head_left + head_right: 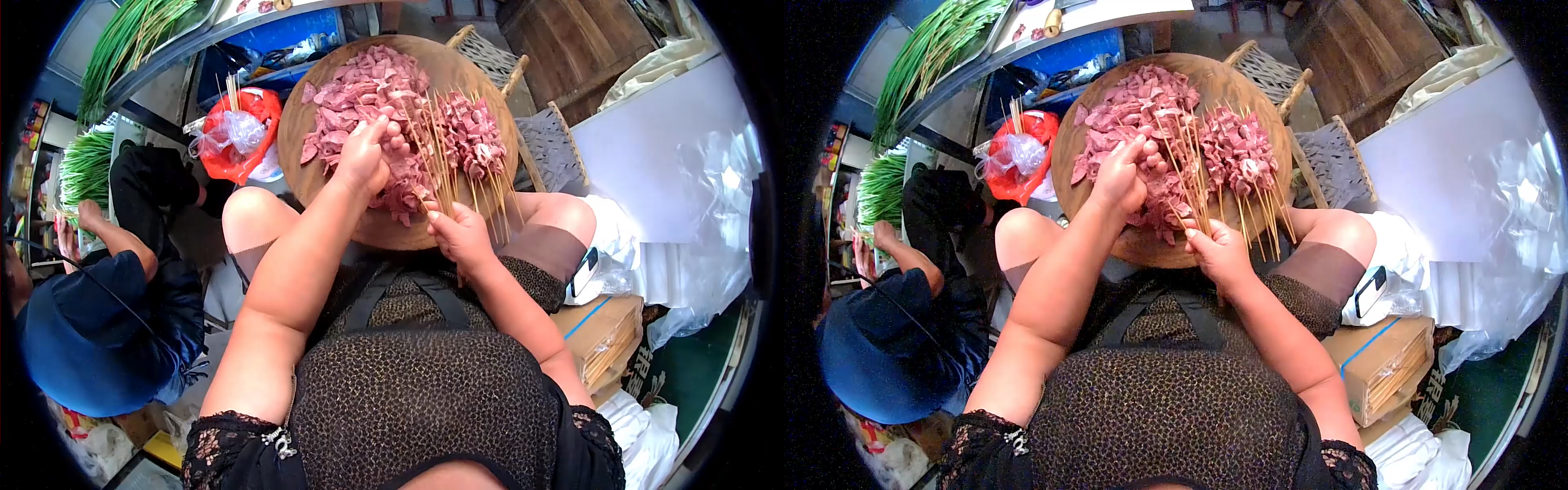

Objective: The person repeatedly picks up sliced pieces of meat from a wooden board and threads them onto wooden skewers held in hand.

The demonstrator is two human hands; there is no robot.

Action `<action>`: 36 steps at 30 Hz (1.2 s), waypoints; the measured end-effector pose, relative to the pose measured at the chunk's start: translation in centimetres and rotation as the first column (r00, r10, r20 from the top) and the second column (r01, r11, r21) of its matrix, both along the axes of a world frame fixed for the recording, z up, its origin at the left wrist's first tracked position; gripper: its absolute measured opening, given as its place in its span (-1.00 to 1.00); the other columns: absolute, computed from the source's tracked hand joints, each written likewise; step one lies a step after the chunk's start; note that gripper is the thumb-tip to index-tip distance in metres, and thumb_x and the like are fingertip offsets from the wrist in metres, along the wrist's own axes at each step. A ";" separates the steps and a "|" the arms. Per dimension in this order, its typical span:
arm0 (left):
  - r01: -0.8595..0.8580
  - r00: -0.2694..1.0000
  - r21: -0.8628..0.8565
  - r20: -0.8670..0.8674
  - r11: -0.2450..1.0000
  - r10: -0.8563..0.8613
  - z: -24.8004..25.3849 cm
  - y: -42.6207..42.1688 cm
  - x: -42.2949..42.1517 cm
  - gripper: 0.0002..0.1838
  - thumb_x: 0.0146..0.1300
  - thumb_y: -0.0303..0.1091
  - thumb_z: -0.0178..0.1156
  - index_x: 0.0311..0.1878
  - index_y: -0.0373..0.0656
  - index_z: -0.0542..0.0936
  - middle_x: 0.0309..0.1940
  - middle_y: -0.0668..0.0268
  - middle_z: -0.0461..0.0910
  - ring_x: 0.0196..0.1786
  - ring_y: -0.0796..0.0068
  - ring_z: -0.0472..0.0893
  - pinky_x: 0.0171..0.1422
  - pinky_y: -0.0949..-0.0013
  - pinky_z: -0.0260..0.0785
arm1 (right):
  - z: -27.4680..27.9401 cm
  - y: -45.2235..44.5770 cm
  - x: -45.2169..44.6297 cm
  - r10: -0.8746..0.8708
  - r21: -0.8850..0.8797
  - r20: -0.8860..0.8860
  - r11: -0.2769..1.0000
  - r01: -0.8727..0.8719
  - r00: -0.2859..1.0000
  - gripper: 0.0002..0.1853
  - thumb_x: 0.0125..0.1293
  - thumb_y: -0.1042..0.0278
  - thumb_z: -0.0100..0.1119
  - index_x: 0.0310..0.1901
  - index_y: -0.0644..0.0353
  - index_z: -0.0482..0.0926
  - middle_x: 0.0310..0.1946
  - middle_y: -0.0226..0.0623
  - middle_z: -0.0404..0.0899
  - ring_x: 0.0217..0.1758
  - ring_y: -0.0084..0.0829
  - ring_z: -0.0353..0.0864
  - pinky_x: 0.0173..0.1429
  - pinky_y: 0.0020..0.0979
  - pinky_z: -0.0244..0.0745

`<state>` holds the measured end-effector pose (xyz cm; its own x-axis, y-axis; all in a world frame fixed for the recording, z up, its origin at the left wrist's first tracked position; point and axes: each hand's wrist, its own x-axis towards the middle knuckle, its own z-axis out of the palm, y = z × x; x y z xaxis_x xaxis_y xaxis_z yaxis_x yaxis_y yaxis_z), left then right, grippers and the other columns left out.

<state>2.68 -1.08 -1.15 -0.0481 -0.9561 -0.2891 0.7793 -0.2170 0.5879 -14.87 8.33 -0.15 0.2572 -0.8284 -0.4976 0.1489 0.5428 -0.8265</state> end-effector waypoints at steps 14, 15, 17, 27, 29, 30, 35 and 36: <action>0.062 0.994 -0.061 -0.086 0.996 -0.067 4.6 -0.5 -2.4 -0.51 0.34 0.19 -0.30 -0.01 0.01 0.37 -0.26 0.32 0.51 -0.25 0.43 0.50 -0.12 0.30 0.39 | 1.3 -2.8 -2.4 -0.013 -0.058 0.117 0.998 0.020 0.993 -0.78 0.27 0.38 0.08 -0.06 0.19 0.49 -0.56 -0.49 0.46 -0.74 -0.76 0.19 -0.69 -0.71 0.03; 0.070 0.992 -0.072 -0.105 0.995 -0.077 3.9 -0.7 -2.8 -0.57 0.36 0.12 -0.23 0.00 0.01 0.39 -0.27 0.34 0.51 -0.23 0.43 0.50 -0.12 0.28 0.39 | 1.3 -3.1 -3.0 -0.006 -0.075 0.112 0.997 0.015 0.994 -0.78 0.27 0.39 0.07 -0.07 0.20 0.49 -0.56 -0.49 0.46 -0.74 -0.76 0.19 -0.69 -0.71 0.03; -0.006 0.999 -0.071 -0.031 0.997 0.004 2.4 -1.3 -4.1 -0.83 0.36 -0.20 -0.06 -0.07 0.00 0.39 -0.42 0.43 0.47 -0.39 0.52 0.47 -0.29 0.40 0.38 | 0.7 -3.8 -3.8 0.019 -0.077 0.121 0.997 -0.010 0.992 -0.78 0.27 0.39 0.06 -0.07 0.21 0.49 -0.56 -0.49 0.46 -0.73 -0.76 0.19 -0.68 -0.71 0.03; -0.105 0.994 0.021 -0.007 0.994 0.105 3.2 -2.8 -8.7 -0.89 0.40 -0.22 -0.12 -0.19 0.00 0.34 -0.67 0.56 0.11 -0.69 0.73 0.05 -0.67 0.64 -0.10 | -0.5 -5.1 -5.7 0.072 -0.105 0.137 0.993 -0.058 0.988 -0.80 0.28 0.39 0.07 -0.08 0.20 0.52 -0.51 -0.51 0.48 -0.59 -0.76 0.28 -0.49 -0.70 0.16; -0.095 0.995 0.026 0.016 0.995 0.095 2.9 -2.9 -9.3 -0.86 0.39 -0.23 -0.12 -0.16 -0.05 0.34 -0.66 0.54 0.13 -0.69 0.72 0.06 -0.68 0.61 -0.09 | -0.9 -5.1 -5.9 0.050 -0.111 0.140 0.993 -0.034 0.989 -0.79 0.28 0.39 0.07 -0.08 0.22 0.52 -0.52 -0.52 0.47 -0.57 -0.76 0.28 -0.49 -0.70 0.17; -0.092 0.996 0.025 -0.004 0.995 0.092 2.8 -3.0 -9.6 -0.86 0.39 -0.22 -0.13 -0.14 -0.05 0.33 -0.65 0.53 0.14 -0.69 0.72 0.07 -0.68 0.61 -0.09 | -1.1 -5.2 -6.0 0.034 -0.144 0.128 0.989 -0.015 0.991 -0.79 0.28 0.39 0.07 -0.08 0.23 0.52 -0.52 -0.53 0.46 -0.57 -0.76 0.29 -0.48 -0.70 0.17; 0.013 1.000 -0.100 0.018 0.995 -0.011 1.9 -3.3 -9.8 -0.79 0.40 -0.14 -0.14 -0.09 -0.04 0.29 -0.58 0.48 0.29 -0.60 0.66 0.25 -0.57 0.57 0.14 | -0.6 -5.1 -6.7 -0.044 -0.139 0.100 0.989 0.058 0.994 -0.79 0.28 0.40 0.06 -0.08 0.24 0.53 -0.51 -0.53 0.46 -0.56 -0.78 0.29 -0.47 -0.71 0.18; 0.009 0.999 -0.030 0.048 0.999 -0.007 3.5 -3.2 -10.0 -0.73 0.40 -0.07 -0.20 -0.08 -0.05 0.32 -0.46 0.42 0.38 -0.48 0.57 0.36 -0.41 0.50 0.25 | -0.5 -5.3 -7.1 -0.045 -0.082 0.149 0.995 0.058 0.988 -0.79 0.28 0.40 0.07 -0.09 0.25 0.53 -0.50 -0.52 0.47 -0.56 -0.78 0.29 -0.49 -0.71 0.17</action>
<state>-7.29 -4.29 2.32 -0.0426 -0.9642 -0.2619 0.7487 -0.2044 0.6306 -21.93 3.03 -0.66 0.2783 -0.8803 -0.3842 0.2983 0.4594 -0.8366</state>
